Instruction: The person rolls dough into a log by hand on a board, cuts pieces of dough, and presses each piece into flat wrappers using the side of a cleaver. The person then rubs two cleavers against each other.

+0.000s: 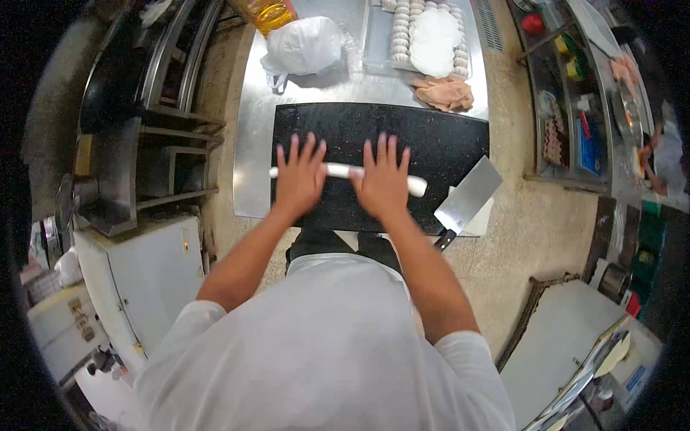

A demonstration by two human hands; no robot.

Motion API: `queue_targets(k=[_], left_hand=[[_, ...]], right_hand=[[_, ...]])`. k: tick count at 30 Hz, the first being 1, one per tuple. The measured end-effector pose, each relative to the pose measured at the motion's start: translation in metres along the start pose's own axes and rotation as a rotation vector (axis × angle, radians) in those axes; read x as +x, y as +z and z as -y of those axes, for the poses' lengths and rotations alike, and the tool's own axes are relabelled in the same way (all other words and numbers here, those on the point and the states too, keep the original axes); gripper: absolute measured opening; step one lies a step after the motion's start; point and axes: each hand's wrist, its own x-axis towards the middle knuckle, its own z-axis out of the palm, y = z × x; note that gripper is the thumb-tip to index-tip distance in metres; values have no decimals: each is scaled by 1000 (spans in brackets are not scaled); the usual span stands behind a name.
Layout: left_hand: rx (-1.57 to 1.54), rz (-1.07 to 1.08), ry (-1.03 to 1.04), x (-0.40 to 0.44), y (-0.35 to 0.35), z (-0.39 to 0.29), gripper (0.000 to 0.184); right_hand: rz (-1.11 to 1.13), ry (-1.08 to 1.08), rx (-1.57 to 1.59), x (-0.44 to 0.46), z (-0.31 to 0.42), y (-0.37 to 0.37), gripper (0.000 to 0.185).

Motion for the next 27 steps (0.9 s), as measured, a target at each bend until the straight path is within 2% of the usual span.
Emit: queue_targets(k=[1, 2, 3, 4, 6, 9, 12, 14, 16, 18, 19, 20, 22, 24, 25, 27], left_hand=[[32, -23, 38, -26, 0, -19, 59], [-83, 38, 102, -53, 15, -34, 61], [-173, 98, 90, -74, 16, -52, 66], [-194, 55, 45, -82, 19, -59, 70], [-127, -14, 40, -60, 30, -54, 71], [-97, -10, 9, 12, 14, -45, 76], [-73, -133, -137, 70, 16, -40, 79], [-90, -200, -131, 62, 19, -42, 77], [-73, -14, 30, 21, 10, -38, 74], [-262, -32, 165, -31, 22, -22, 71], [-184, -29, 165, -51, 14, -13, 71], [-106, -25, 177, -59, 5, 2, 71], [-252, -174, 62, -52, 5, 39, 47], [-297, 75, 214, -27, -7, 75, 40], [-304, 75, 232, -13, -17, 89, 40], [-537, 335, 228, 5, -33, 114, 40]], right_hand=[[34, -34, 86, -24, 9, -6, 75], [-20, -95, 156, -55, 11, 8, 78], [3, -115, 241, -79, 15, 9, 78], [36, -111, 271, -92, 17, 6, 78], [128, -134, 294, -89, 1, 5, 75], [-17, -161, 146, -46, -16, 0, 69], [30, 24, -11, -5, -28, -17, 66], [58, 33, -45, -15, -32, -29, 62], [72, 38, -65, -26, -35, -33, 59], [-3, -4, 6, -52, -37, -13, 54], [-135, -22, 3, -59, -34, -8, 50], [-153, 8, -2, -55, -36, -3, 50], [-201, 29, 24, -59, -32, -1, 45], [-272, 50, -15, -51, -20, -6, 39], [-236, 69, 40, -48, -19, -9, 37], [-182, 108, 197, -44, -3, -14, 32]])
